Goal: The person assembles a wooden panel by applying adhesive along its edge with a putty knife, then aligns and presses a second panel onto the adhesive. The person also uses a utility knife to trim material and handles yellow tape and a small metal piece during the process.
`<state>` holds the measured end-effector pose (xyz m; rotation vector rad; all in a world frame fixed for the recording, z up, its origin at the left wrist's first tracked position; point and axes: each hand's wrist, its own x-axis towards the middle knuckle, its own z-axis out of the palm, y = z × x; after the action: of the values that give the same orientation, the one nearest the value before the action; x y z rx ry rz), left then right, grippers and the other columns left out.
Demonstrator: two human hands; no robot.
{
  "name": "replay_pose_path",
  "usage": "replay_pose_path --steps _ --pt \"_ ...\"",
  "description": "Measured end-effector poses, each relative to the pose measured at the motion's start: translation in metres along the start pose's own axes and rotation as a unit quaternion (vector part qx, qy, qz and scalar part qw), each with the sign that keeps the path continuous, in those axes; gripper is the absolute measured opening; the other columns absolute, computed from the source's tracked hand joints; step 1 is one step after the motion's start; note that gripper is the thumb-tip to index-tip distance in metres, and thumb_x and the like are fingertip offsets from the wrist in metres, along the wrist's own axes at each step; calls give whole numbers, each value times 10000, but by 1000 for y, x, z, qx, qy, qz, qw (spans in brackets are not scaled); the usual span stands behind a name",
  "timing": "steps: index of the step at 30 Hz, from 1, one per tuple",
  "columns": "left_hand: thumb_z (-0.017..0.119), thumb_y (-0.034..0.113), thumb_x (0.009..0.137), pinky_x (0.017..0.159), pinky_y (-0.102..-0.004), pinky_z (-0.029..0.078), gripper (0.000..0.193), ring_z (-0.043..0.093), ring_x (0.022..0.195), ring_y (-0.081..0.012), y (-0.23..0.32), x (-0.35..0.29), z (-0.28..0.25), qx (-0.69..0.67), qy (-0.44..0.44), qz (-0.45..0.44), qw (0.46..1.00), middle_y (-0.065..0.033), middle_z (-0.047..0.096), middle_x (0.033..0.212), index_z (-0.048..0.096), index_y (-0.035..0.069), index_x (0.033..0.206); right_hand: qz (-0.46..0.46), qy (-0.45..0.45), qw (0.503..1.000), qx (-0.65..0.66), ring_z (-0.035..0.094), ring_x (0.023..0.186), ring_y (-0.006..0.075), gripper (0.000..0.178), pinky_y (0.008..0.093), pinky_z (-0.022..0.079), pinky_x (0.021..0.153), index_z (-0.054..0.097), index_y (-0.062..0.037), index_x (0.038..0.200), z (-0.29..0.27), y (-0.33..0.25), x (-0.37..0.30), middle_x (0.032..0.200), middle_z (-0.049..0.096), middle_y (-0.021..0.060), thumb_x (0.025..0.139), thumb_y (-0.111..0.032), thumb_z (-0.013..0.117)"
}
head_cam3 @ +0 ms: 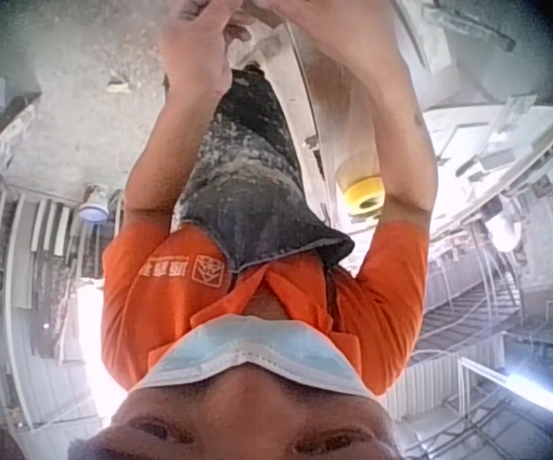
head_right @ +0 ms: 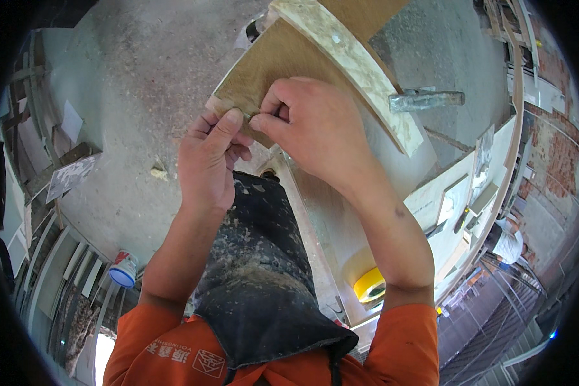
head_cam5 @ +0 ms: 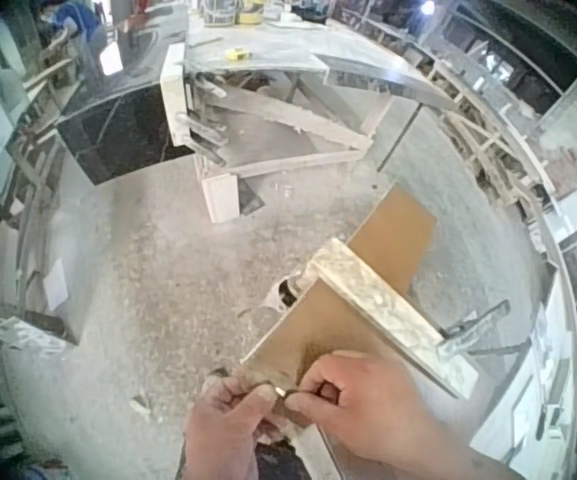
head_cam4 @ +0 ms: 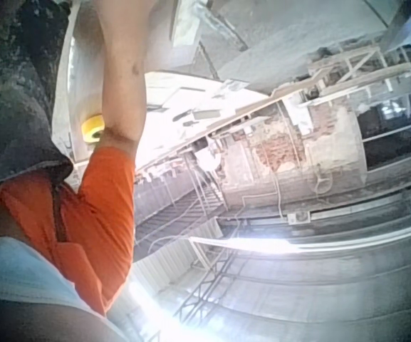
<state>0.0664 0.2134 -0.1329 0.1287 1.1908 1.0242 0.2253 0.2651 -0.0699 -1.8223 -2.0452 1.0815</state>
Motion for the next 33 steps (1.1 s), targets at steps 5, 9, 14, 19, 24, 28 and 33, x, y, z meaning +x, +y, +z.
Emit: replay_pose_path --steps 5,9,14,19,24,28,33 --pt "726 162 962 610 -256 491 190 627 698 -104 1 -2 4 3 6 8 1000 -27 682 824 652 30 1077 28 -32 999 -14 662 753 305 204 426 496 662 689 -46 809 -5 -6 1 777 662 106 817 -235 768" --pt "726 163 961 613 -259 491 195 627 706 -103 -1 -2 4 -1 5 18 1000 -23 680 845 651 28 1080 28 -33 999 -18 664 758 306 209 430 496 665 690 -48 809 -5 -4 2 779 664 109 817 -242 766" --pt "720 155 962 631 -264 498 189 632 720 -101 -2 -1 4 15 5 27 999 -24 682 873 652 29 1086 15 -22 999 -27 670 757 307 210 431 506 666 691 -53 806 -3 -2 2 778 673 108 810 -247 771" --pt "710 153 966 655 -263 511 196 648 760 -102 -2 0 4 21 5 26 999 -25 690 897 654 26 1104 21 -20 999 -26 677 746 305 218 424 519 662 699 -60 806 -1 0 1 776 683 104 812 -264 774" --pt "704 162 973 666 -268 522 219 657 786 -103 -3 -1 4 18 -1 34 999 -28 698 927 660 17 1131 39 -28 998 -34 688 734 298 218 410 528 660 724 -64 826 -3 -4 1 774 704 99 820 -274 779" --pt "701 161 977 667 -269 528 229 668 798 -109 -5 1 3 18 -13 39 999 -34 704 944 668 9 1145 48 -32 998 -28 694 721 290 220 397 533 661 735 -63 838 -3 -3 2 761 710 96 820 -277 783" --pt "693 146 981 668 -265 536 238 689 809 -119 -4 -1 3 6 -15 40 999 -45 717 971 672 1 1169 32 -27 999 -22 686 703 270 223 380 525 652 736 -61 840 -3 -1 2 750 703 98 803 -274 790"
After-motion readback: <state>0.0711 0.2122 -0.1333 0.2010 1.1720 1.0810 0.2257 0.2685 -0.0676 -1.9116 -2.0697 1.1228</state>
